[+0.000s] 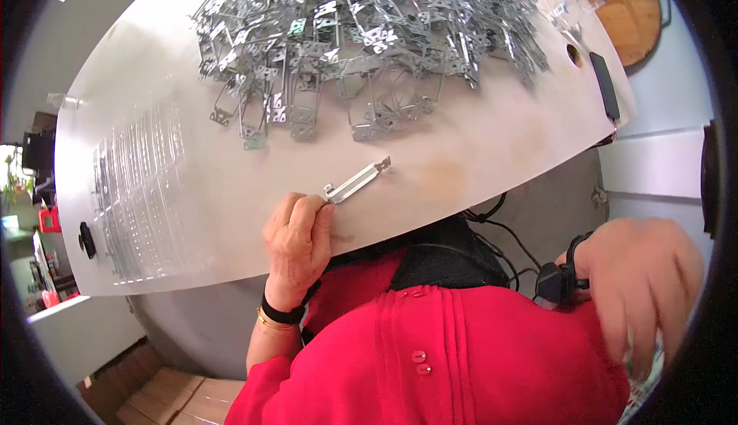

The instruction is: The user is assembling small metal brackets by inserting a metal pin into the bracket frame.

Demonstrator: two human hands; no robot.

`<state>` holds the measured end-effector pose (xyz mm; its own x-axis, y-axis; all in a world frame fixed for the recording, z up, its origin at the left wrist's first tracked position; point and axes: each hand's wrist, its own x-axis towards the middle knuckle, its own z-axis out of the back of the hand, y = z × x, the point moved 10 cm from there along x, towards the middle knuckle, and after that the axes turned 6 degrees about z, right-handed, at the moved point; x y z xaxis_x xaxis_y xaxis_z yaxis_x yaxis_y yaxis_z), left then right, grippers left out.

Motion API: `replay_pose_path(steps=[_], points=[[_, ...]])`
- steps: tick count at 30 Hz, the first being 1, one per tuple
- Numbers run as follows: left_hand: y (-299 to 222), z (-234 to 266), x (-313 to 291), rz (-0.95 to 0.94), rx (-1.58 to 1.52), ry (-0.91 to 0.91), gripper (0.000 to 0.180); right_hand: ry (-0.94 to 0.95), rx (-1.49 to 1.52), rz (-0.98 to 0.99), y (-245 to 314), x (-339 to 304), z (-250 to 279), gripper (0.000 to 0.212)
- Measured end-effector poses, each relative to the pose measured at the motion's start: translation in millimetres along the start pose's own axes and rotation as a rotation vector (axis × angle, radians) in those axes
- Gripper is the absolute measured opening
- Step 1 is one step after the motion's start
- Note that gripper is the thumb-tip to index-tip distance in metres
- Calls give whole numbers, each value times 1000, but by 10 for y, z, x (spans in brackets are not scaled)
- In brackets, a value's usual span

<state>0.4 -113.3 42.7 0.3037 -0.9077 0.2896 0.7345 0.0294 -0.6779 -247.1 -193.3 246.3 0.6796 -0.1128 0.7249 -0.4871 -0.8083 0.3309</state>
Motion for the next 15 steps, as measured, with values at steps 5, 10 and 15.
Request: replay_pose_path(steps=[5, 10, 15], points=[[35, 19, -30, 7, -31, 0, 10, -750, -635, 182, 328, -602, 906, 13], [2, -8, -17, -26, -24, 29, 11, -1150, -1565, -358, 38, -1108, 1420, 10], [-10, -16, -14, -52, -34, 32, 12, -696, -2152, -401, -430, -768, 1506, 14]])
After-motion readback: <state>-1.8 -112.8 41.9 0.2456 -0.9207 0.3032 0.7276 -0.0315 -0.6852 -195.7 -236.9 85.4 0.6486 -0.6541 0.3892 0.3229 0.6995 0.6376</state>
